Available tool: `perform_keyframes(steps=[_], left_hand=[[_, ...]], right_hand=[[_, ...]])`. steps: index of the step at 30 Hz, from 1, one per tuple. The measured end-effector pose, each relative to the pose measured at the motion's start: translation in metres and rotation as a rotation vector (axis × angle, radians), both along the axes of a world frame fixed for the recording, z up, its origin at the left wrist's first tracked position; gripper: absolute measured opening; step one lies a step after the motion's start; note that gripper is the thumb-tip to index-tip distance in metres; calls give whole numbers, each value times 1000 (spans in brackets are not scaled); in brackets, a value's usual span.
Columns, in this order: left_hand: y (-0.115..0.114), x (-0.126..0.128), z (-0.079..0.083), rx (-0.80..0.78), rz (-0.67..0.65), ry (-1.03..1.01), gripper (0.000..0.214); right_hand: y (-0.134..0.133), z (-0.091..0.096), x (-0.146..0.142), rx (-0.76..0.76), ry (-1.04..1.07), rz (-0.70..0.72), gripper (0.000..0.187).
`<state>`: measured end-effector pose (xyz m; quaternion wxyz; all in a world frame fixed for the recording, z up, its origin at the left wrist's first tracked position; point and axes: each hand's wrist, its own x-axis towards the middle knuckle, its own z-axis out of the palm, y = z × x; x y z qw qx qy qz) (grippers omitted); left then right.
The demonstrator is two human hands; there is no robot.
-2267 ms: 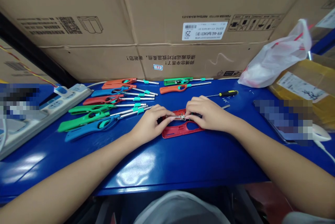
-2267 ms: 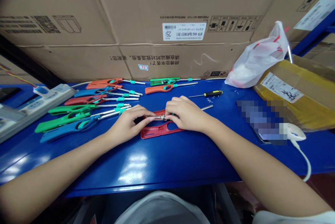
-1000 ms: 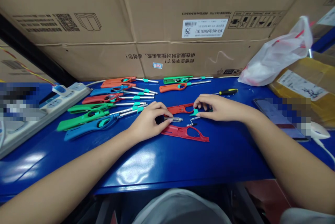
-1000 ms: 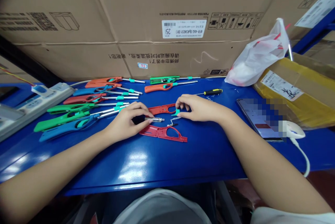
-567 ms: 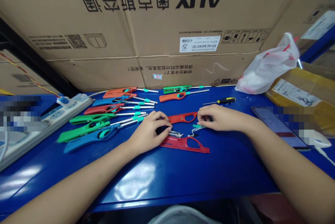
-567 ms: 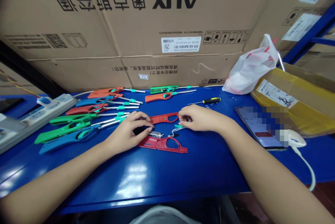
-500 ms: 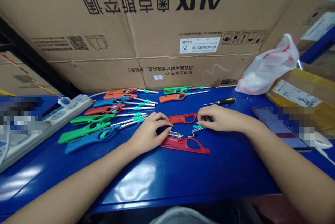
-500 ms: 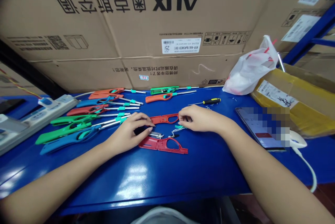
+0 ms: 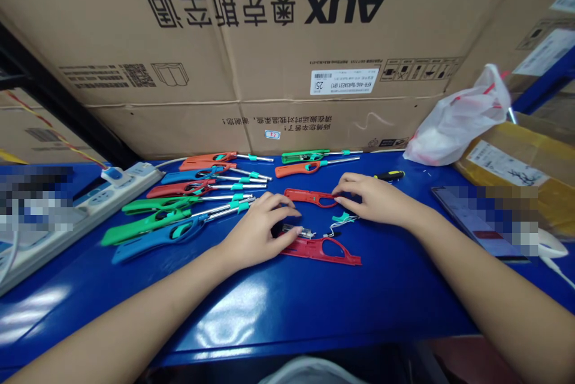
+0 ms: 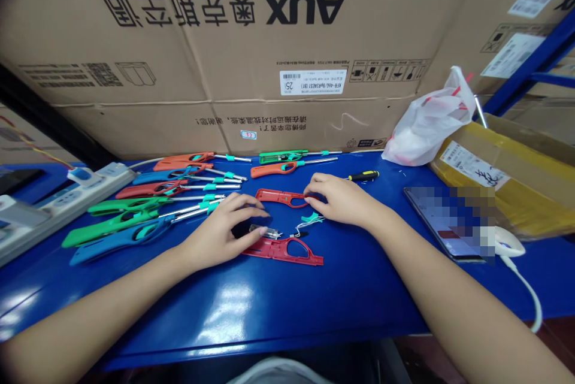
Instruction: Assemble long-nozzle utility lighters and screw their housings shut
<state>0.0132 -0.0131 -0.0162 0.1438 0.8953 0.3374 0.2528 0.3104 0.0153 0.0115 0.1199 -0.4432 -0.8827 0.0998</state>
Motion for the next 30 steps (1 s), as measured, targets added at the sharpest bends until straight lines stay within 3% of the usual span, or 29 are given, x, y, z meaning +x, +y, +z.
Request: perform_keyframes(steps=[2, 5, 10, 13, 20, 25, 30], left_hand=[[-2, 0, 3, -12, -69, 7, 28], [-3, 0, 3, -57, -146, 51, 33], [-1, 1, -5, -82, -98, 21, 31], [0, 3, -7, -76, -54, 1, 30], [-2, 5, -7, -106, -18, -24, 31], [-6, 6, -5, -114, -26, -25, 35], [-9, 4, 1, -65, -93, -30, 31]], right_hand=[[-1, 5, 4, 4, 11, 28, 23], [-6, 14, 8, -107, 21, 112, 16], [-11, 18, 7, -259, -61, 98, 20], [-10, 14, 4, -229, -93, 63, 10], [-9, 10, -1, -168, -123, -4, 6], [-8, 14, 4, -180, -76, -46, 13], [-12, 22, 5, -78, -37, -29, 9]])
